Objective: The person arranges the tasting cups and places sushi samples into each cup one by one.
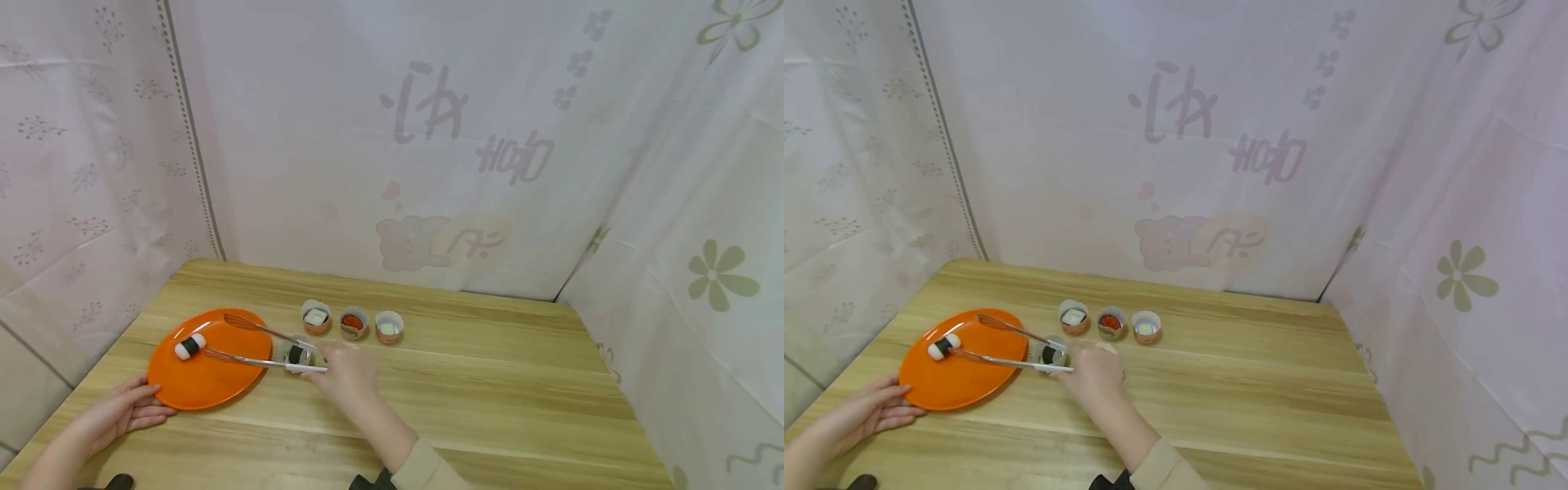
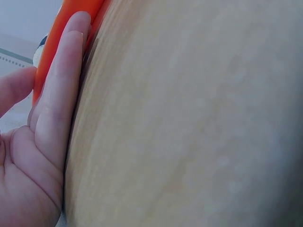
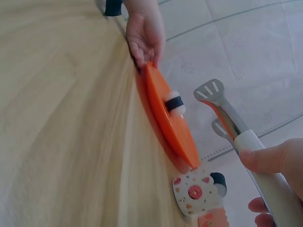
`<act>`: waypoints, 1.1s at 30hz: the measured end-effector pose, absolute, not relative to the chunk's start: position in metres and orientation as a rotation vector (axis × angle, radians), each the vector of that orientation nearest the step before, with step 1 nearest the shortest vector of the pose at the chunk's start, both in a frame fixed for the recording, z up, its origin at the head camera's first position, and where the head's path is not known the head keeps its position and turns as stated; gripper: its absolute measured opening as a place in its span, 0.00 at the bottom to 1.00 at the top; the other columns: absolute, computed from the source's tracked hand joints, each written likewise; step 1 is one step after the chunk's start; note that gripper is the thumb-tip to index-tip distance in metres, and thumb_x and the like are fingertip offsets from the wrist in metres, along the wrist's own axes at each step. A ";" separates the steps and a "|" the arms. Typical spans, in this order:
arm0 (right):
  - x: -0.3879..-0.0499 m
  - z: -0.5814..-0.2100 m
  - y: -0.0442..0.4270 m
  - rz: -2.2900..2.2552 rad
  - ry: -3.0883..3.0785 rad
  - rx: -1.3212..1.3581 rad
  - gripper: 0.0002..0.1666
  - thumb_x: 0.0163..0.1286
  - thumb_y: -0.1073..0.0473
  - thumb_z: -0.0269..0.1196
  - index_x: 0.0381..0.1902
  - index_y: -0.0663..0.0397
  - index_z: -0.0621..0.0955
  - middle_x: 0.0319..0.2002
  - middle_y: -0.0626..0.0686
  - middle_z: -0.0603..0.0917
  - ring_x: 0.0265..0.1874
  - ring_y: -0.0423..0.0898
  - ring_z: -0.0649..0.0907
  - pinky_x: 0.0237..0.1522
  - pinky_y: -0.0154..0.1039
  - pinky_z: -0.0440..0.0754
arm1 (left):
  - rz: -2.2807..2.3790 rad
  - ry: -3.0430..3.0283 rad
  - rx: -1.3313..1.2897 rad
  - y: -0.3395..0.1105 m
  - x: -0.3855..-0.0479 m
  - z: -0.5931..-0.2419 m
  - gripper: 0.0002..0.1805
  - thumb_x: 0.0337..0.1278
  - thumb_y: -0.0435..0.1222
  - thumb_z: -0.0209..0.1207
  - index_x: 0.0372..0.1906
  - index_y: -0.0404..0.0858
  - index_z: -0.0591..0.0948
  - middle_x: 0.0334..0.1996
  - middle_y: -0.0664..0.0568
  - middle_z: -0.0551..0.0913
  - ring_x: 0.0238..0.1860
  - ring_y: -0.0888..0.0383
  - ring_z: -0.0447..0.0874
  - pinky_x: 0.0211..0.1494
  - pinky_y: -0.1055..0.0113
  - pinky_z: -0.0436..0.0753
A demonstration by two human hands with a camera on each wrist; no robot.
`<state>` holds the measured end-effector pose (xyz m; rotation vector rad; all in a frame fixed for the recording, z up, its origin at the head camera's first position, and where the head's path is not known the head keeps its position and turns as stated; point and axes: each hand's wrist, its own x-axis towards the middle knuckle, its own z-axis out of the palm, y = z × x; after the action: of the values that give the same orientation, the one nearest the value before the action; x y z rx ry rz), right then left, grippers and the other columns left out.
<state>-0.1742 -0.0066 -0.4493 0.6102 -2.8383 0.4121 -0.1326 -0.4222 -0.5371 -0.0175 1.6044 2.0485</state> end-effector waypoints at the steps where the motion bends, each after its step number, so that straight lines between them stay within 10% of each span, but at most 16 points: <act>1: -0.173 -0.450 -0.009 0.418 -2.846 0.607 0.34 0.52 0.33 0.70 0.54 0.41 0.83 0.46 0.44 0.85 0.40 0.44 0.84 0.22 0.34 0.75 | 2.049 1.602 -0.018 -0.422 -0.133 -0.537 0.39 0.78 0.36 0.37 0.65 0.20 0.23 0.46 0.39 0.82 0.49 0.44 0.82 0.56 0.50 0.78; 17: -0.161 -0.461 -0.041 0.454 -2.809 0.563 0.30 0.49 0.34 0.72 0.48 0.40 0.85 0.33 0.41 0.84 0.22 0.39 0.79 0.13 0.31 0.66 | 2.046 1.605 0.019 -0.423 -0.133 -0.537 0.37 0.78 0.36 0.37 0.64 0.17 0.26 0.46 0.39 0.82 0.49 0.44 0.82 0.55 0.50 0.78; 24: -0.160 -0.468 -0.052 0.402 -2.790 0.589 0.28 0.49 0.34 0.72 0.42 0.43 0.85 0.23 0.41 0.76 0.19 0.38 0.75 0.10 0.32 0.63 | 2.088 1.520 0.011 -0.428 -0.132 -0.540 0.19 0.78 0.34 0.36 0.64 0.29 0.53 0.47 0.37 0.82 0.50 0.43 0.81 0.56 0.49 0.77; 33: -0.164 -0.475 -0.059 0.374 -2.809 0.566 0.23 0.49 0.33 0.71 0.33 0.41 0.83 0.18 0.40 0.72 0.14 0.39 0.70 0.09 0.33 0.61 | 2.120 1.475 0.026 -0.429 -0.133 -0.543 0.11 0.78 0.34 0.36 0.58 0.41 0.62 0.47 0.36 0.81 0.50 0.43 0.81 0.56 0.49 0.77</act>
<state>-0.1638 -0.0594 -0.4750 0.5660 -2.8088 0.3745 -0.1332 -0.4289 -0.5429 0.0258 1.4746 2.1205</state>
